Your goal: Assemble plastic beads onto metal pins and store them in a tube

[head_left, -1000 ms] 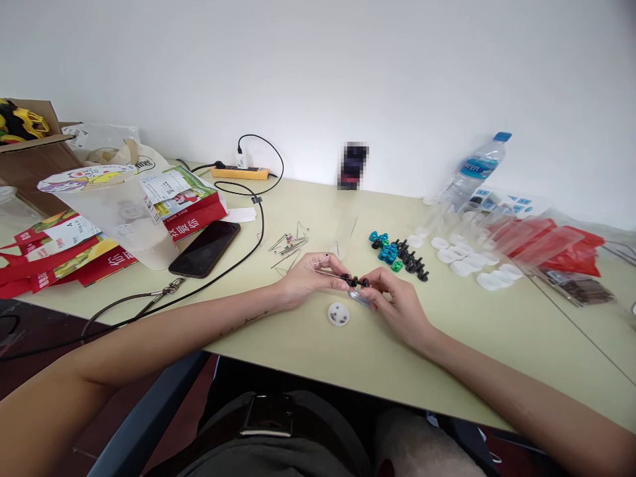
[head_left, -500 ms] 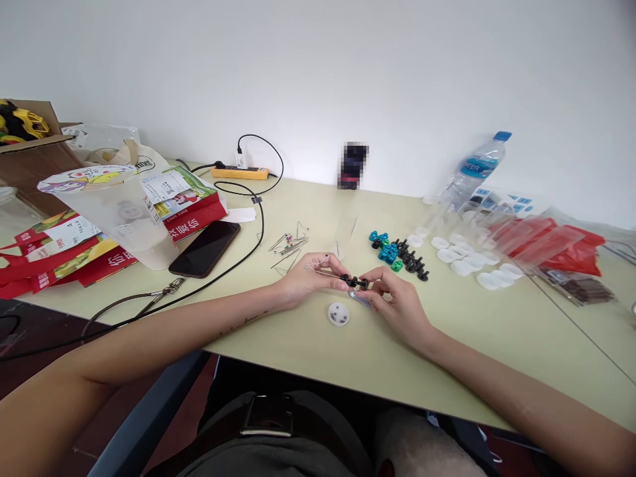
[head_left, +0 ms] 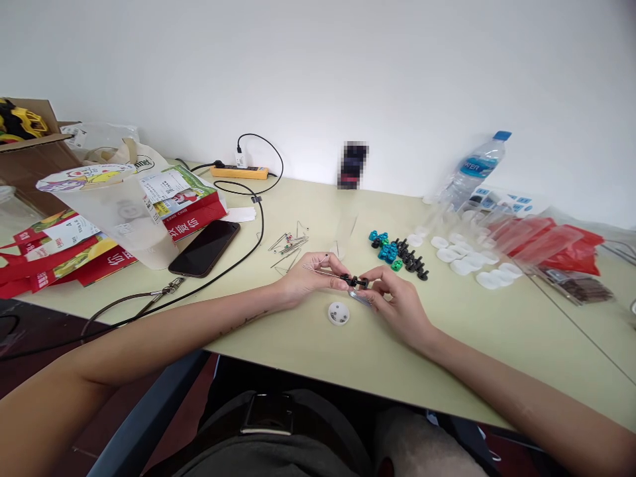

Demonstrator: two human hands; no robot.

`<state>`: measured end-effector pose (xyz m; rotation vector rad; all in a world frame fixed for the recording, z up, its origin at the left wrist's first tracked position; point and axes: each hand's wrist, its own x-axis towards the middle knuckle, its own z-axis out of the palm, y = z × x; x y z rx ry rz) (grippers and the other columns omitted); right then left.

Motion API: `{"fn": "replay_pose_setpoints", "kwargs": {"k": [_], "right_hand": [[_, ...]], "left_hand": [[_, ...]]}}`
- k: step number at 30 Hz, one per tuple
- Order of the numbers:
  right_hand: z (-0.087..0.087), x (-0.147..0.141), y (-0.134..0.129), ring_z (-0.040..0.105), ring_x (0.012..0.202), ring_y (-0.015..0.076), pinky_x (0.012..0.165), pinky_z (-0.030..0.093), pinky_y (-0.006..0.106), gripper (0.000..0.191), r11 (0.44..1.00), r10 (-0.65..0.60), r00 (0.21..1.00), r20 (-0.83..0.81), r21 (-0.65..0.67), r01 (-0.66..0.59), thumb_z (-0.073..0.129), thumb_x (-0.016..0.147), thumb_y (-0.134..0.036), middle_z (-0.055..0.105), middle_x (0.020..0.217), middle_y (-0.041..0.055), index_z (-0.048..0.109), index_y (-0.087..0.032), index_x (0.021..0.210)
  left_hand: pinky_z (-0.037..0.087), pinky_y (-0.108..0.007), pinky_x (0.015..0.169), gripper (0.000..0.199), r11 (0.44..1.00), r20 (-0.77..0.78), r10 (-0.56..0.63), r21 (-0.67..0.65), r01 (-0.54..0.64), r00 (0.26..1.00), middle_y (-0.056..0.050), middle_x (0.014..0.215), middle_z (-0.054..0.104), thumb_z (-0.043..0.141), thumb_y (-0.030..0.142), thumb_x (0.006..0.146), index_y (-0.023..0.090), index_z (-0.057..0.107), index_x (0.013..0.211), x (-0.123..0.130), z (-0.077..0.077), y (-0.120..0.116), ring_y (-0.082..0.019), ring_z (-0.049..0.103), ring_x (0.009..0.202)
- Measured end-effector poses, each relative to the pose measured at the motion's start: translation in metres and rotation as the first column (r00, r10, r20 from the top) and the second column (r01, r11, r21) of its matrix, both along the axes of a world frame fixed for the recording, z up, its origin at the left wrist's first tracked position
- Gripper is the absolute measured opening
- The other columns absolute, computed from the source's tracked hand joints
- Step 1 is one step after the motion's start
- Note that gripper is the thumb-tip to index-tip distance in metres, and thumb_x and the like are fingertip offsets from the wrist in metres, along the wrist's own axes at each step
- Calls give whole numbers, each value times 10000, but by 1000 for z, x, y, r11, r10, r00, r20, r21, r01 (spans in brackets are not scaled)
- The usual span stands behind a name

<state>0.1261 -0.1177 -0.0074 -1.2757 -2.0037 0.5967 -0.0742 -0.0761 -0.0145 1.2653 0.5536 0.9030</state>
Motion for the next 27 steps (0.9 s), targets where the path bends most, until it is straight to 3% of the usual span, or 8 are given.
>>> {"fn": "replay_pose_setpoints", "kwargs": {"k": [5,9,12,16,20,25,27], "right_hand": [[1,-1,0,451,505,121,526,349,251,238,999,33,999,12,-17,-33,447,886,-395,498,546,-35,526,-213,754],[0,-1,0,444,489,122,518,355,250,169,1000,-5,1000,-25,-10,5,513,847,-395,518,567,-47,508,-226,858],[1,-1,0,442,490,122,513,345,249,211,1000,21,1000,6,-23,-21,450,881,-393,500,540,-39,510,-219,778],[1,-1,-1,449,484,121,530,362,248,124,999,-16,1000,-17,-34,16,490,861,-351,528,562,-52,484,-233,898],[2,-2,-1,441,489,120,520,346,246,169,1000,3,1000,8,-30,-3,468,870,-376,507,555,-44,503,-223,806],[3,-1,-1,418,470,114,515,345,242,136,999,-10,1000,-11,-40,9,508,852,-364,499,545,-62,488,-233,882],[3,-1,-1,422,474,114,512,337,239,176,999,8,1000,10,-39,-7,470,871,-382,479,524,-58,501,-225,798]], "left_hand": [[460,-363,814,257,1000,12,-7,-18,8,1000,-36,828,643,777,189,581,128,591,748,1,0,0,-161,626,785],[458,-349,808,259,1000,-2,3,-13,-3,1000,-34,822,640,779,196,577,124,589,738,1,1,0,-159,629,773],[456,-354,814,257,1000,6,-4,-25,4,1000,-34,837,642,777,196,581,128,591,745,0,1,0,-160,627,782],[446,-345,828,242,1000,6,6,-1,-6,1000,-35,829,647,772,192,590,131,602,750,0,1,0,-158,619,811],[450,-337,816,244,1000,10,4,-8,-4,1000,-31,835,646,772,186,590,131,594,748,0,0,1,-152,619,802],[451,-339,815,238,1000,5,-4,-5,4,1000,-37,836,642,768,180,599,127,593,751,0,0,1,-154,620,797],[451,-346,815,242,1000,9,-7,-16,7,1000,-36,837,643,769,177,596,128,590,751,0,0,1,-153,623,784]]}}
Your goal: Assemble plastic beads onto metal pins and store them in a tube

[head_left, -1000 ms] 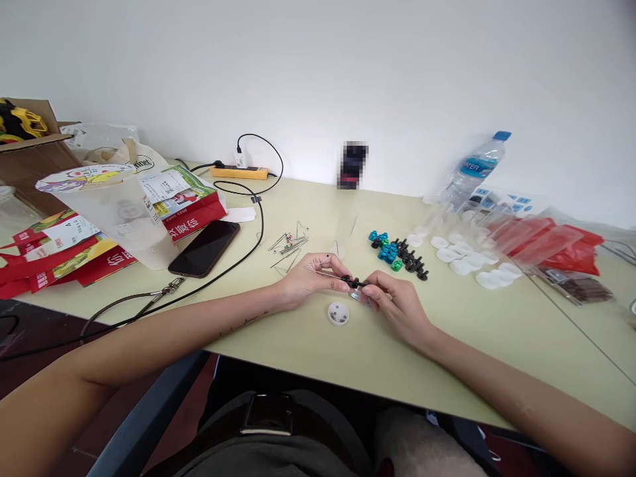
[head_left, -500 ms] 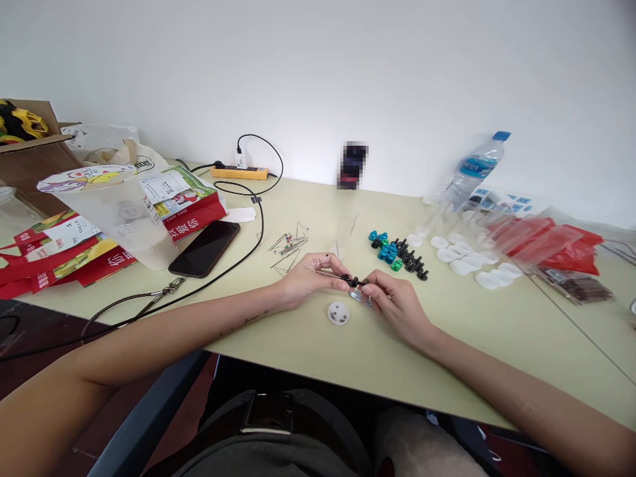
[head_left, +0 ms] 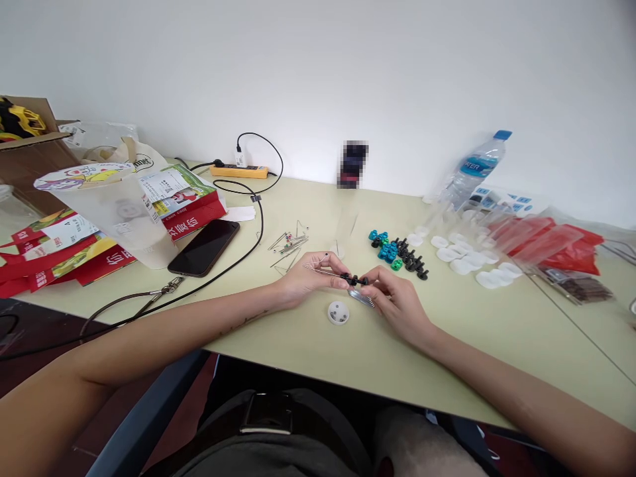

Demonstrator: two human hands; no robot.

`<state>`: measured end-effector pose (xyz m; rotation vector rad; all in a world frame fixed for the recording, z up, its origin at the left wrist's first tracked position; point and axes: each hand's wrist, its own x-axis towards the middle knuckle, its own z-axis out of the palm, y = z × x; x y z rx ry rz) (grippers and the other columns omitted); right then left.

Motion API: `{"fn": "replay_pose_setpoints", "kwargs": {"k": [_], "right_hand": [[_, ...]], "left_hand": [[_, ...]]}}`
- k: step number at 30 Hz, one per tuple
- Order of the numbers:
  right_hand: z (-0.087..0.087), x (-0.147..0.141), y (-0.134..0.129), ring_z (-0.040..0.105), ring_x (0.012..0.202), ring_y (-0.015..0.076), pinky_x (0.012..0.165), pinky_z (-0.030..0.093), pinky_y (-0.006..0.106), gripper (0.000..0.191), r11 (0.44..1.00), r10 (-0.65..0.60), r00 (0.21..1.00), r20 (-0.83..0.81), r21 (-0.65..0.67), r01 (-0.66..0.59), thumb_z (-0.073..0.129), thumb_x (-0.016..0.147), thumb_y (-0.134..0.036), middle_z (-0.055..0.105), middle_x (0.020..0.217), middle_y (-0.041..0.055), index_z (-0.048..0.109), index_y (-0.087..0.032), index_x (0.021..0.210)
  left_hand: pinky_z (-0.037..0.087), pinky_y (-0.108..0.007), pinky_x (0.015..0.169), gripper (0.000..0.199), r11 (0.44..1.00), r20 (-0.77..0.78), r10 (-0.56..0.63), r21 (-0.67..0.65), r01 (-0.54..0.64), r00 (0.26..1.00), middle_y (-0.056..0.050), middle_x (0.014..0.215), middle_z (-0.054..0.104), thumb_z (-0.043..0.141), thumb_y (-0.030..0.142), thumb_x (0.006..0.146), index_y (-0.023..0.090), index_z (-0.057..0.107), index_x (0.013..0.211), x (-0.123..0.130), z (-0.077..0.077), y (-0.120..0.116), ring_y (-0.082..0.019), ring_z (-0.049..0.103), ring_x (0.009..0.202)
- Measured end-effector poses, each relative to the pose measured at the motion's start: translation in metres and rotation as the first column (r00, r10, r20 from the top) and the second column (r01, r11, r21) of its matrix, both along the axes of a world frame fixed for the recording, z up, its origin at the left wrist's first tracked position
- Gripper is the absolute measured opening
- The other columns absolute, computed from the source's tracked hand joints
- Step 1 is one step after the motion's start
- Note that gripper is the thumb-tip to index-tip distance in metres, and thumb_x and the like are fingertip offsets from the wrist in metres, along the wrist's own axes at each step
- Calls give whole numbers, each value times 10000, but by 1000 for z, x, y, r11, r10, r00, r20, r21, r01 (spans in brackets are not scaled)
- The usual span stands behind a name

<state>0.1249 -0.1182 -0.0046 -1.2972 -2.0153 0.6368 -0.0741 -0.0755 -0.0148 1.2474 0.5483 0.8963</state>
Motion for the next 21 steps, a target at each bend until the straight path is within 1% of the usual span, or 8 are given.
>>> {"fn": "replay_pose_setpoints", "kwargs": {"k": [2,6,8,10,11,13,15,21], "right_hand": [[0,0,0,421,480,114,513,333,237,211,1000,4,1000,15,8,-4,452,879,-390,482,522,-54,505,-220,765],[-2,0,1,401,486,109,520,337,231,137,999,-20,1000,-21,33,21,541,835,-349,510,570,-61,489,-230,881],[-3,1,1,408,499,109,519,332,230,135,999,6,1000,-5,32,-6,521,850,-351,508,581,-50,500,-221,820],[-3,1,1,415,506,107,519,329,232,205,999,38,999,25,22,-39,473,878,-364,507,581,-37,505,-210,748],[-3,1,1,414,504,105,520,330,233,207,999,41,999,30,20,-41,466,882,-364,510,581,-37,506,-209,752],[-4,1,1,405,496,101,523,339,230,135,999,16,1000,9,32,-17,500,867,-347,515,587,-48,502,-218,828],[-5,1,1,398,494,98,519,343,226,126,999,-8,1000,-17,41,8,541,844,-333,516,593,-58,483,-229,888],[-5,-1,-1,406,491,99,485,313,225,137,999,7,999,-45,36,-5,516,860,-356,504,592,-56,460,-239,902]], "left_hand": [[449,-347,818,247,1000,2,-1,-6,1,1000,-36,837,648,771,175,591,129,589,752,0,0,0,-153,623,781],[441,-329,817,245,1000,-12,12,7,-12,1000,-48,839,656,774,178,585,119,600,748,-1,1,0,-154,615,807],[441,-326,812,240,1000,-20,13,13,-13,1000,-54,841,659,773,181,585,115,608,747,-1,1,0,-155,614,806],[443,-328,809,238,1000,-18,10,15,-10,1000,-56,847,662,773,184,583,114,612,743,-1,2,1,-156,616,799],[444,-331,810,238,1000,-15,10,14,-9,1000,-57,852,663,773,185,582,115,613,745,-1,2,1,-158,617,801],[445,-339,814,240,1000,-11,14,9,-14,1000,-59,859,664,772,183,582,117,612,748,-1,2,1,-163,620,806],[447,-344,819,240,1000,-12,18,2,-18,1000,-58,856,663,771,180,585,118,611,752,-1,2,1,-163,622,804],[452,-362,850,224,1000,41,-8,-29,9,999,-57,867,652,759,187,619,113,619,778,-1,4,0,-163,627,819]]}}
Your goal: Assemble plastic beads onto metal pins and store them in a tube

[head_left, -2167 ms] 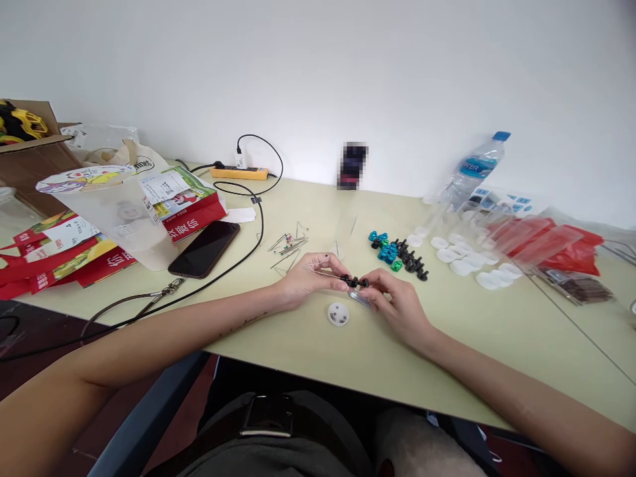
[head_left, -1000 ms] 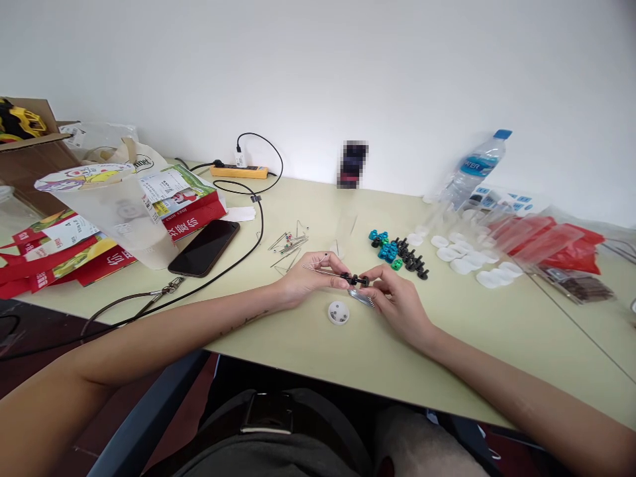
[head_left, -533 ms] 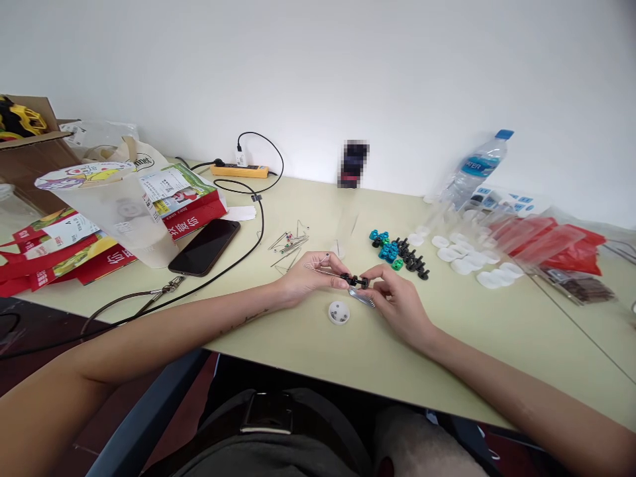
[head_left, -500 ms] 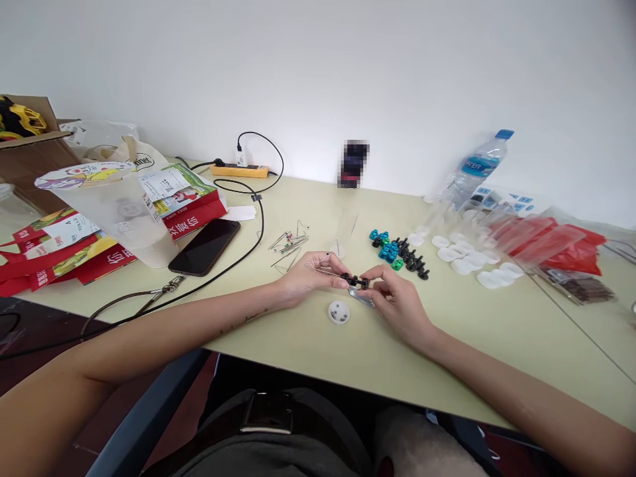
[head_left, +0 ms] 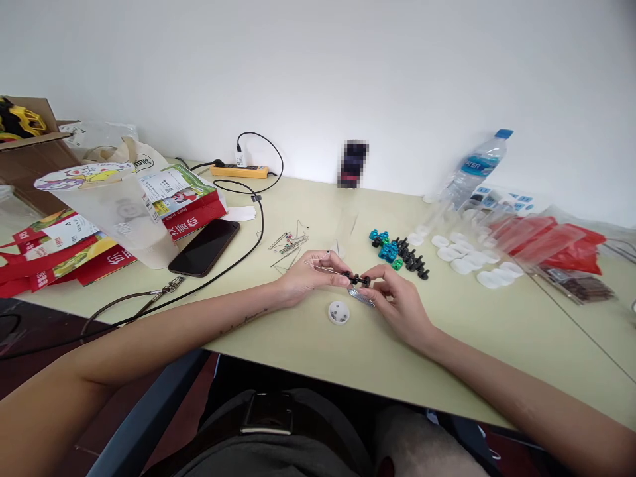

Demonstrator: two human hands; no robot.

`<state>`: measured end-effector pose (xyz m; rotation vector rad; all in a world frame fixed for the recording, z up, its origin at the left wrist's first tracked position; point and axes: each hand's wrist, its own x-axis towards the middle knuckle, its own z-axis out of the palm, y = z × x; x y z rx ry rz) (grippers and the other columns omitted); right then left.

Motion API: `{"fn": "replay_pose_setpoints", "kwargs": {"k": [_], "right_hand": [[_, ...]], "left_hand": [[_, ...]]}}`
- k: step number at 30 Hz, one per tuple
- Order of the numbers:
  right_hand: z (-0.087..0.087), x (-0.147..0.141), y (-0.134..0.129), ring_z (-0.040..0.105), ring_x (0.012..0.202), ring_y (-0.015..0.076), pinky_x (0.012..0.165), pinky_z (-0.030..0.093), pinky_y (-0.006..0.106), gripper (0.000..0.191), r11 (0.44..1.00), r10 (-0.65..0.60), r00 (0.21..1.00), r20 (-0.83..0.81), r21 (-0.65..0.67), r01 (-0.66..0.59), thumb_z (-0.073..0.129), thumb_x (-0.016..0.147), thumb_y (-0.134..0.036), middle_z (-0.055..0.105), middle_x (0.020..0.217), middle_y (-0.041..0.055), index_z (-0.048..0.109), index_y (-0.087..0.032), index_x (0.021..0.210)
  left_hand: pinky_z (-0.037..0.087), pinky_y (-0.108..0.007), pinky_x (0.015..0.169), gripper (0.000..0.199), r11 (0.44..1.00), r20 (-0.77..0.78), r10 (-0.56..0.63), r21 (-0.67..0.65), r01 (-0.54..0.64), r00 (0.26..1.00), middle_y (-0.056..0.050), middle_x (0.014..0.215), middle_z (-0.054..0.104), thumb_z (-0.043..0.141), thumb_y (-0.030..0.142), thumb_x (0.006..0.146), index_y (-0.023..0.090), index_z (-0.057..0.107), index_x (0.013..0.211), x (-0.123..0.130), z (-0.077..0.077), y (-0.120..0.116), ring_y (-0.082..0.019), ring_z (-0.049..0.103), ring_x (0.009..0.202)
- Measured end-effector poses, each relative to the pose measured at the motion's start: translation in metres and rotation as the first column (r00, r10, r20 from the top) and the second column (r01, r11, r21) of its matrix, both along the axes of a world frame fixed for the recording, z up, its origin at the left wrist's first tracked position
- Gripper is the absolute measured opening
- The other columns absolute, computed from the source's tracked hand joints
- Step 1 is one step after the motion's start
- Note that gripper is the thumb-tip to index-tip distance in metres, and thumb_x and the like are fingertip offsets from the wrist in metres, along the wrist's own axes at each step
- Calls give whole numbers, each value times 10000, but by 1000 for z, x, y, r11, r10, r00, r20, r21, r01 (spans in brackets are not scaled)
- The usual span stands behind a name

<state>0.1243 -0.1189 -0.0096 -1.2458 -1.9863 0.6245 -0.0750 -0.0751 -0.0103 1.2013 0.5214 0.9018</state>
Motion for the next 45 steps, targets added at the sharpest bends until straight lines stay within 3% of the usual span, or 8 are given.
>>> {"fn": "replay_pose_setpoints", "kwargs": {"k": [9,15,21,26,32,38,42,45], "right_hand": [[-2,1,1,409,494,96,491,323,238,108,998,-5,1000,-28,63,7,509,864,-307,534,681,-26,476,-232,936],[1,0,1,384,481,99,481,311,233,180,998,-16,1000,6,58,16,532,845,-391,483,588,-46,493,-215,849],[5,3,0,437,520,105,523,329,235,366,997,64,997,43,31,-65,330,938,-395,496,571,-17,533,-187,716],[7,0,-1,426,517,98,505,325,227,251,1000,5,999,34,18,-5,418,907,-406,529,653,-20,551,-197,871],[9,0,0,463,528,108,540,352,231,340,999,39,997,71,6,-40,350,932,-387,530,580,-18,553,-196,737],[2,2,2,419,482,109,499,351,240,193,997,-51,998,37,63,49,524,848,-375,544,609,-30,552,-218,957],[3,2,2,434,495,107,502,352,242,266,999,0,999,51,41,-2,435,891,-400,550,611,-9,577,-201,786],[4,1,1,427,494,110,506,349,240,206,999,-19,999,47,46,16,475,875,-391,531,576,-28,569,-208,869]], "left_hand": [[497,-331,768,282,986,30,-143,-80,145,989,-92,802,666,668,303,746,91,618,926,0,0,0,-172,655,736],[501,-301,752,270,989,-9,-115,-100,113,993,-107,775,688,700,286,714,79,629,872,-2,1,-1,-162,663,703],[510,-296,757,251,985,3,-113,-129,112,994,-103,776,691,697,276,717,76,640,859,-1,0,-1,-159,668,689],[509,-291,781,255,987,36,-67,-146,71,997,-108,785,689,694,264,721,62,642,868,0,-1,0,-183,673,763],[512,-293,779,262,987,31,-67,-143,71,997,-114,798,689,709,257,704,54,640,855,0,-2,0,-183,674,750],[506,-320,797,284,989,24,-42,-140,45,999,-110,805,688,724,279,683,63,645,849,0,-2,1,-191,673,756],[503,-332,802,308,987,3,-62,-151,62,998,-108,795,690,738,297,662,71,647,850,0,-2,0,-189,674,739],[500,-333,812,308,986,11,-56,-156,57,998,-106,803,689,742,297,658,73,649,849,0,-2,1,-187,674,744]]}}
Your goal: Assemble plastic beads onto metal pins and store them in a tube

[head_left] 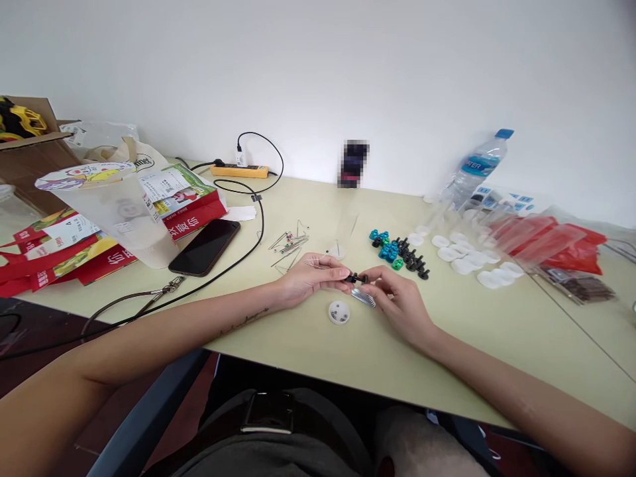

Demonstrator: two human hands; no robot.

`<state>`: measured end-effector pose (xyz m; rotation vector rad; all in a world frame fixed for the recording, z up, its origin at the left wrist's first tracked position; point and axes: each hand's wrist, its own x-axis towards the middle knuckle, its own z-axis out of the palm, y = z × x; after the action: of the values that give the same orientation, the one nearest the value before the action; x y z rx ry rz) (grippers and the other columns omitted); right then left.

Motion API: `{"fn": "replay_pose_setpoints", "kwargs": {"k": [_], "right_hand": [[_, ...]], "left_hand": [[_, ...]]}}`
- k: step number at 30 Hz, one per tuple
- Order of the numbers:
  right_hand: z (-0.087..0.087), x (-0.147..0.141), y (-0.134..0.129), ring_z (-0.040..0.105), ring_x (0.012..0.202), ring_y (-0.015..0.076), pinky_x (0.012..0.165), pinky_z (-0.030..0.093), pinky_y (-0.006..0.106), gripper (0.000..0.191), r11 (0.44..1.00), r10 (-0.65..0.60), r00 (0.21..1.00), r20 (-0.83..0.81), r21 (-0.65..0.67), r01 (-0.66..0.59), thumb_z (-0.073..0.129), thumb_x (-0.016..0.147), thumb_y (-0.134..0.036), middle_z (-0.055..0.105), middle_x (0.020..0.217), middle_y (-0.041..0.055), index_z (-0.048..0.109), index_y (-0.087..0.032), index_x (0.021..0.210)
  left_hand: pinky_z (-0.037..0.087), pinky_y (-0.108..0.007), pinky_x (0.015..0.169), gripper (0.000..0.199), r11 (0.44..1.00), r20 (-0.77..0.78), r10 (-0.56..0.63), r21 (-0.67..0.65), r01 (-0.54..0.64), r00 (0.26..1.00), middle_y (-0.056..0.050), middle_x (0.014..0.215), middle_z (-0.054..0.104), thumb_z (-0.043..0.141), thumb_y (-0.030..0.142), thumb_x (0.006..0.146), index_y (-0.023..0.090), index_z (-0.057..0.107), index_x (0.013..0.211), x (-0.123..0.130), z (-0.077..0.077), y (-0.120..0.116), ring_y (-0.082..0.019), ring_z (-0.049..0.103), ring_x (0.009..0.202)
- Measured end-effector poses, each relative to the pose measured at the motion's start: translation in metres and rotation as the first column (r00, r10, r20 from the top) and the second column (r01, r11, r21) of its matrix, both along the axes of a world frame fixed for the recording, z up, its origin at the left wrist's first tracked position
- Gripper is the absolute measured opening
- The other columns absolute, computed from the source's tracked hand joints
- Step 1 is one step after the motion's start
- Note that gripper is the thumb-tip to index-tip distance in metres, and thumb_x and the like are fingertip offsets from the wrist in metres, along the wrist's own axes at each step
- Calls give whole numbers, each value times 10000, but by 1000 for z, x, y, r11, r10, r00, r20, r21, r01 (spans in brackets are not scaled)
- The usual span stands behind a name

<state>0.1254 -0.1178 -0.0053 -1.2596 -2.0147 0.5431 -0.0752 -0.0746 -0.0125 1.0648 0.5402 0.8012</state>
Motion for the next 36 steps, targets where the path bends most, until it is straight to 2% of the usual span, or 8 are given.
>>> {"fn": "replay_pose_setpoints", "kwargs": {"k": [6,10,14,18,22,26,30,36], "right_hand": [[0,0,1,424,492,105,493,335,236,241,1000,7,1000,-2,-22,-7,459,880,-404,519,579,-28,558,-203,793],[0,0,1,405,482,108,490,332,237,205,1000,-22,1000,-15,2,22,510,853,-404,480,540,-47,547,-208,899],[0,0,1,422,501,107,502,342,241,281,999,21,1000,12,-28,-20,430,893,-415,521,578,-17,557,-198,765],[-1,-1,1,412,491,107,496,344,237,200,1000,-28,1000,-12,0,28,518,848,-409,540,609,-31,544,-217,898],[-1,0,1,439,486,109,493,353,240,271,999,22,1000,19,-36,-22,429,890,-416,537,584,-19,557,-205,778],[0,-1,1,430,487,110,497,354,236,199,1000,-11,1000,-13,-9,11,504,854,-401,536,589,-35,538,-216,919],[1,-1,1,437,493,109,502,346,239,284,999,24,999,29,-43,-23,422,897,-401,534,572,-18,543,-205,732],[0,-1,1,445,495,116,496,356,241,237,1000,-6,1000,-1,-18,6,482,859,-440,554,611,-22,548,-213,870]], "left_hand": [[501,-330,818,305,1000,10,-7,-17,7,1000,-105,812,690,744,282,658,72,648,857,0,-1,2,-186,674,754],[500,-321,819,291,1000,25,-3,-20,3,1000,-110,827,690,738,265,668,66,646,860,0,-2,2,-183,674,756],[499,-313,815,276,1000,19,-23,-21,23,1000,-104,821,690,734,249,674,69,645,862,-1,-2,2,-179,675,748],[497,-324,821,289,1000,20,-7,-20,7,1000,-99,808,688,740,265,664,70,649,856,-1,-2,2,-178,673,746],[498,-327,818,303,1000,5,-13,-24,13,1000,-96,797,687,746,270,654,70,649,860,0,-2,2,-179,672,746],[500,-322,813,293,1000,19,-3,-23,3,1000,-97,799,687,742,266,660,68,648,856,0,-2,2,-175,672,738],[497,-316,817,284,999,15,-23,-30,23,1000,-93,796,688,738,251,667,71,648,868,-1,-2,1,-174,673,743],[500,-323,812,297,1000,17,-2,-24,3,1000,-97,800,687,746,262,654,68,652,858,0,-2,1,-174,671,738]]}}
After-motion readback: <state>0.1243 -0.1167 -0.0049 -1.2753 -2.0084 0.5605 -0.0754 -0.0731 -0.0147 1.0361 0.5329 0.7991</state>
